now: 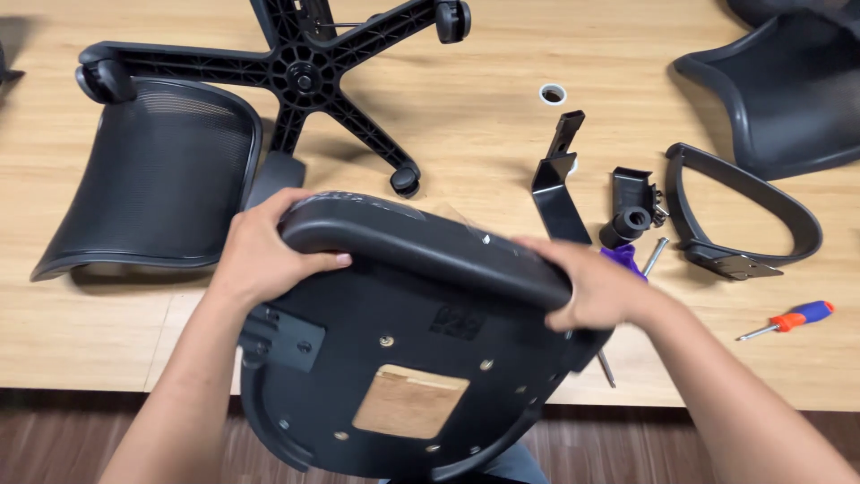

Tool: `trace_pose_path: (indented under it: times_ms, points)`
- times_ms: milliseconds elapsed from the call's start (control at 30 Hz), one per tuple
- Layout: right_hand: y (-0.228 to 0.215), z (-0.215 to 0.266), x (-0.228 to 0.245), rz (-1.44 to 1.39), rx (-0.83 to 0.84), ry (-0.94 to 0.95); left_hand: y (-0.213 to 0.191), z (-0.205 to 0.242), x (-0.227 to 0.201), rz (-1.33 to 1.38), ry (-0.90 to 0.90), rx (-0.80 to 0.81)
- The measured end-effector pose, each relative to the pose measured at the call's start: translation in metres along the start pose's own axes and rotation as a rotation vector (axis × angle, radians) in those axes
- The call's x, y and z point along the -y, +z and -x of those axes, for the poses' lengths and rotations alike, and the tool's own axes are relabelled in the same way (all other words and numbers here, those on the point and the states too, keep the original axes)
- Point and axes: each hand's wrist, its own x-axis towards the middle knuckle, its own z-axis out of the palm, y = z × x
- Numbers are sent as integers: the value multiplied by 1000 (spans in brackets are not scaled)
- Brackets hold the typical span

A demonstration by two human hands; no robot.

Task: The person attaches a black metal mounting bracket to the underside of an office chair seat, aligning it and driving screws by hand, then tightens the screws using a screwdriver. They reposition the seat, pick up additional screws from the table, and continue fastening the bracket hardware.

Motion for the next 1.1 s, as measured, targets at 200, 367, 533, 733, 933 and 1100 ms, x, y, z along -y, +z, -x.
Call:
trace_pose_path:
  times_ms: [200,367,533,733,933,1100]
  points:
    - [-28,-55,1,119,-197,-246,-10,51,-6,-51,-177,-159]
    - [-9,-109,-3,158,-189,-387,-4,84,2,-113,-455,-179]
    - [39,-134,-7,175,-315,-494,31,115,79,-41,-573,-274]
    - [131,-115,-64,298,-507,79,59,146,141,-26,-833,-426]
    - [177,-113,-99,215,-283,365,117,192,203,5,-943,-493]
    - [163,-140,-121,509,-492,139,170,210,193,75,-1031,-468]
